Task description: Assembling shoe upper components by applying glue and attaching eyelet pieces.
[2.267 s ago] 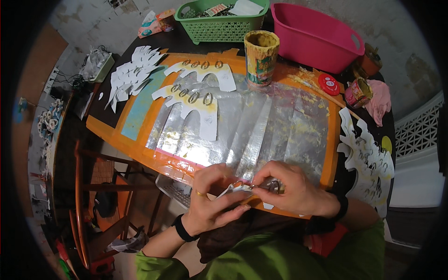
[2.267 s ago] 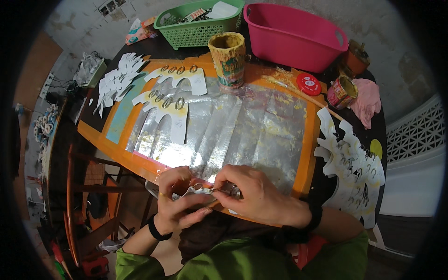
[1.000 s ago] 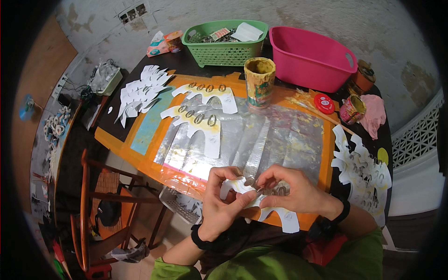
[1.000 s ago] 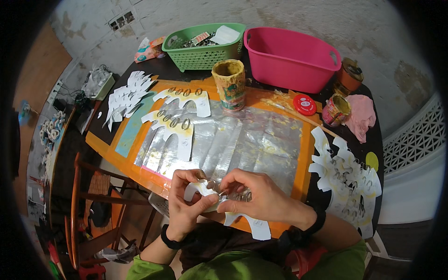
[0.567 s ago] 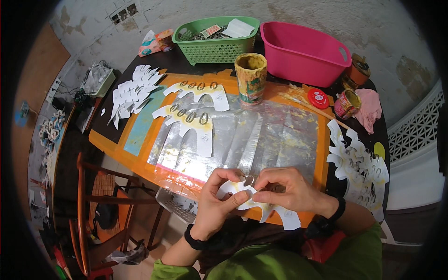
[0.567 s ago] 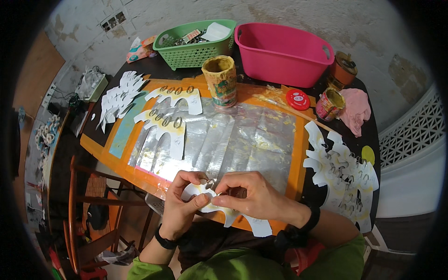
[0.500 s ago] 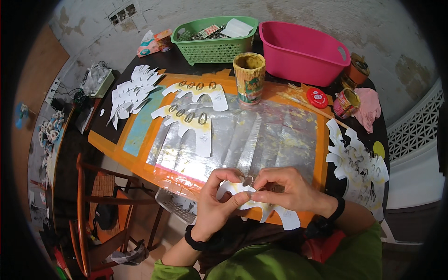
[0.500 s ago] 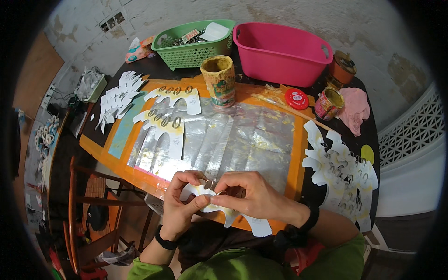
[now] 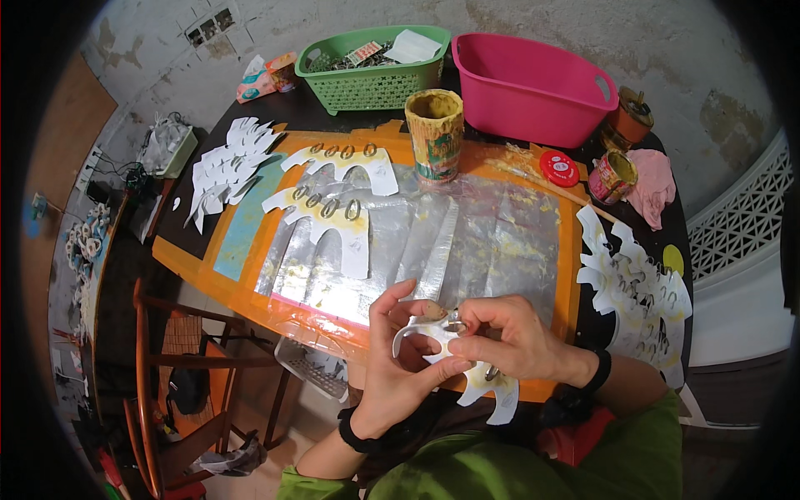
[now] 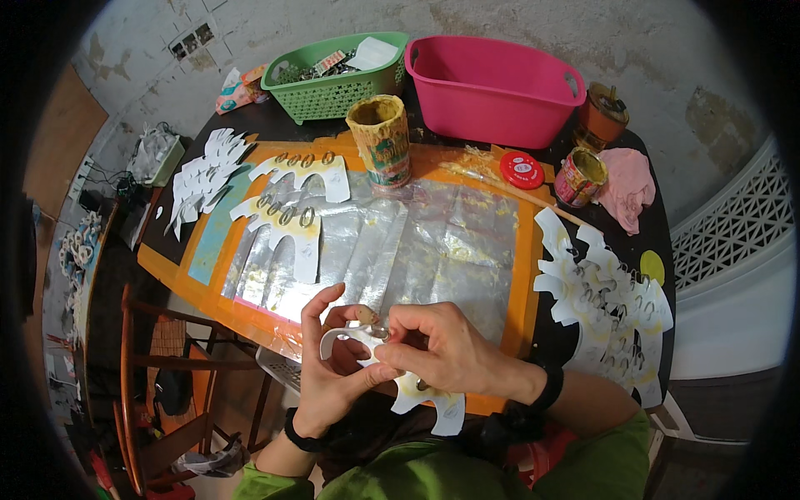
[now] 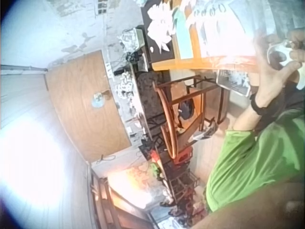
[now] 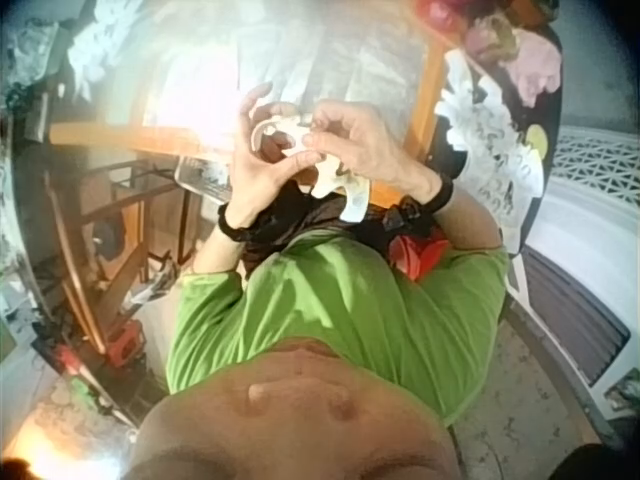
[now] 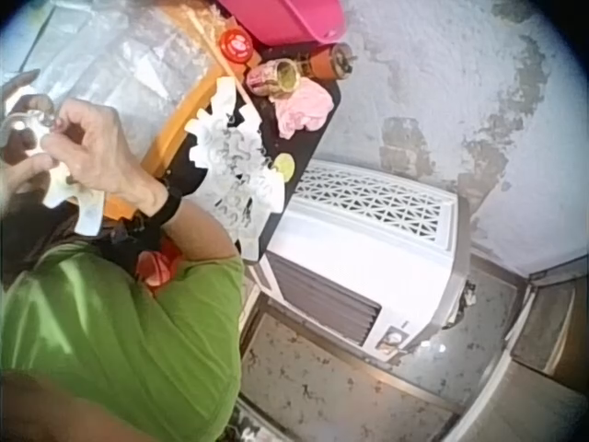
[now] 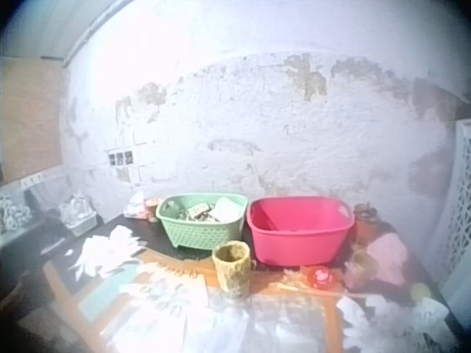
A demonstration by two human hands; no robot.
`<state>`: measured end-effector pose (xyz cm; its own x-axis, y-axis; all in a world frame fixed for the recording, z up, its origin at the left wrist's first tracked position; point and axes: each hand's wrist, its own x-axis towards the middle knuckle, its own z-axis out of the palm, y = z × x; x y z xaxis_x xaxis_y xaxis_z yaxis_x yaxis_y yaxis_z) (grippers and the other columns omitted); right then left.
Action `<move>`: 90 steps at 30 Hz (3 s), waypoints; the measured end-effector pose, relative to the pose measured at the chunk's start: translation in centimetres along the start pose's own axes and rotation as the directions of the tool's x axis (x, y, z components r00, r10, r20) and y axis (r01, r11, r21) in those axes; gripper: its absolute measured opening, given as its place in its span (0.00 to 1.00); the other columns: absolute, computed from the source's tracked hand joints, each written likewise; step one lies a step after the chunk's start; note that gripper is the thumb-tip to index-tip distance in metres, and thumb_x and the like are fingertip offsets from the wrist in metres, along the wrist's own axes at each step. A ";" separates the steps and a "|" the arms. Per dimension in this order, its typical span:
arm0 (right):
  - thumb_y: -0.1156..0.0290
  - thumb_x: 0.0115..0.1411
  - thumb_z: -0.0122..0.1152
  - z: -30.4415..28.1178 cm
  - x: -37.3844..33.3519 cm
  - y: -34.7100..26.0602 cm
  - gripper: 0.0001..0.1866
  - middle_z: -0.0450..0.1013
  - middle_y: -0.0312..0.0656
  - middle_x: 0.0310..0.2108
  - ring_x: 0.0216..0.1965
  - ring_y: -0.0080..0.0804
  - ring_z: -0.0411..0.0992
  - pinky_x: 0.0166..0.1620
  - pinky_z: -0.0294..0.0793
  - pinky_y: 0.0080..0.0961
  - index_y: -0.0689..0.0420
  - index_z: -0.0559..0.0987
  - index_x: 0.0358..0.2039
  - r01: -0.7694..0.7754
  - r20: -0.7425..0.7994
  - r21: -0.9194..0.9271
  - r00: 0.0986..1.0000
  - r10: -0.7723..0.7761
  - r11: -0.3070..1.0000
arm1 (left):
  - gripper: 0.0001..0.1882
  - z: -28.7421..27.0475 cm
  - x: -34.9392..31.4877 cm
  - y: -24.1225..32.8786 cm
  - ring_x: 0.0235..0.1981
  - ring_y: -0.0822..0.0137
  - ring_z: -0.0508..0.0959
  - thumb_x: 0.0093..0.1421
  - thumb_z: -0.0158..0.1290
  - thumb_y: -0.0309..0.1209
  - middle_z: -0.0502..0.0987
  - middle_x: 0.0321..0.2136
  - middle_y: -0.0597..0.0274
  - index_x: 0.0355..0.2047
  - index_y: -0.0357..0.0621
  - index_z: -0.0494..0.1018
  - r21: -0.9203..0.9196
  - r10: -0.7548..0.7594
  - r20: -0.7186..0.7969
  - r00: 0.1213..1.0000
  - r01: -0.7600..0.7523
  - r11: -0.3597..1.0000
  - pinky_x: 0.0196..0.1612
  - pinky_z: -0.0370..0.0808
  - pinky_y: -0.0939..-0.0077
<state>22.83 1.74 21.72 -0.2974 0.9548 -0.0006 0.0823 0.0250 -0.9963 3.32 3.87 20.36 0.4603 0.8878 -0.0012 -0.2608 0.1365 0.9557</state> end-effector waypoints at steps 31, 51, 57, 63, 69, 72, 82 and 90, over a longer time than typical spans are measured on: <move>0.79 0.62 0.59 0.0 0.9 1.3 0.16 0.74 0.40 0.35 0.36 0.16 0.69 0.36 0.68 0.19 0.60 0.65 0.47 -0.002 0.081 0.141 0.997 -0.009 0.990 | 0.56 -0.5 0.6 0.3 0.52 0.69 0.70 0.49 0.70 0.19 0.62 0.56 0.56 0.70 0.55 0.46 0.105 -0.147 0.116 0.982 0.135 0.985 0.42 0.77 0.79; 0.76 0.65 0.61 -1.9 1.2 1.7 0.12 0.75 0.39 0.40 0.43 0.19 0.74 0.45 0.75 0.18 0.64 0.73 0.47 -0.144 0.211 0.205 0.972 0.100 0.968 | 0.52 -1.9 0.6 0.2 0.45 0.71 0.76 0.49 0.70 0.21 0.65 0.54 0.57 0.70 0.46 0.50 0.105 -0.054 -0.049 0.997 0.059 0.993 0.45 0.76 0.78; 0.79 0.63 0.62 -1.6 1.3 0.9 0.12 0.76 0.38 0.40 0.40 0.18 0.74 0.44 0.75 0.18 0.66 0.76 0.46 -0.247 0.179 0.182 0.960 0.215 0.952 | 0.47 -2.8 0.4 -0.1 0.47 0.73 0.73 0.51 0.70 0.22 0.65 0.56 0.59 0.67 0.45 0.56 0.046 0.008 -0.016 1.000 -0.007 0.999 0.47 0.74 0.78; 0.68 0.66 0.59 -3.4 0.8 -1.4 0.11 0.75 0.42 0.35 0.32 0.29 0.75 0.37 0.74 0.25 0.62 0.80 0.43 0.084 0.028 -0.313 0.996 -0.079 0.946 | 0.26 -4.5 1.3 -0.5 0.46 0.64 0.74 0.52 0.67 0.24 0.69 0.51 0.57 0.52 0.39 0.74 0.572 0.265 0.066 0.962 -0.255 0.780 0.45 0.74 0.74; 0.67 0.59 0.62 -12.5 2.0 -2.8 0.09 0.77 0.48 0.35 0.36 0.50 0.76 0.40 0.76 0.40 0.59 0.81 0.36 -0.239 -0.297 -0.950 0.890 -0.345 0.200 | 0.25 -4.5 0.4 2.1 0.48 0.53 0.71 0.48 0.68 0.25 0.69 0.50 0.51 0.48 0.46 0.77 0.971 0.596 0.116 0.794 -0.218 0.100 0.45 0.73 0.66; 0.68 0.56 0.64 -16.2 3.0 -0.8 0.08 0.78 0.49 0.32 0.38 0.51 0.77 0.41 0.76 0.44 0.59 0.82 0.33 -0.386 -0.379 -0.922 0.918 -0.119 -0.041 | 0.21 -4.7 -0.1 1.1 0.45 0.54 0.75 0.48 0.66 0.21 0.72 0.45 0.53 0.45 0.44 0.78 0.914 0.557 0.106 0.824 -0.301 0.273 0.42 0.75 0.66; 0.72 0.54 0.60 -16.4 3.3 -1.5 0.08 0.73 0.50 0.36 0.39 0.50 0.75 0.43 0.73 0.44 0.61 0.80 0.33 -0.360 -0.376 -0.924 0.917 -0.133 0.128 | 0.12 -4.4 1.2 0.3 0.38 0.57 0.79 0.54 0.63 0.22 0.76 0.41 0.56 0.40 0.42 0.80 0.815 0.317 0.112 0.942 -0.269 0.513 0.39 0.78 0.69; 0.75 0.60 0.58 -11.9 0.5 -7.7 0.02 0.68 0.46 0.35 0.35 0.51 0.72 0.37 0.70 0.46 0.59 0.76 0.32 -0.277 -0.269 -0.960 0.894 -0.357 0.030 | 0.11 -4.5 1.1 0.6 0.41 0.56 0.79 0.55 0.62 0.22 0.74 0.42 0.53 0.39 0.39 0.79 0.803 0.258 0.085 0.963 -0.219 0.554 0.42 0.77 0.69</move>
<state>33.34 5.53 30.45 -0.0394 0.9247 0.3787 0.9984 0.0207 0.0533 -0.18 6.94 19.63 0.4476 0.8525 0.2700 0.4366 -0.4718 0.7660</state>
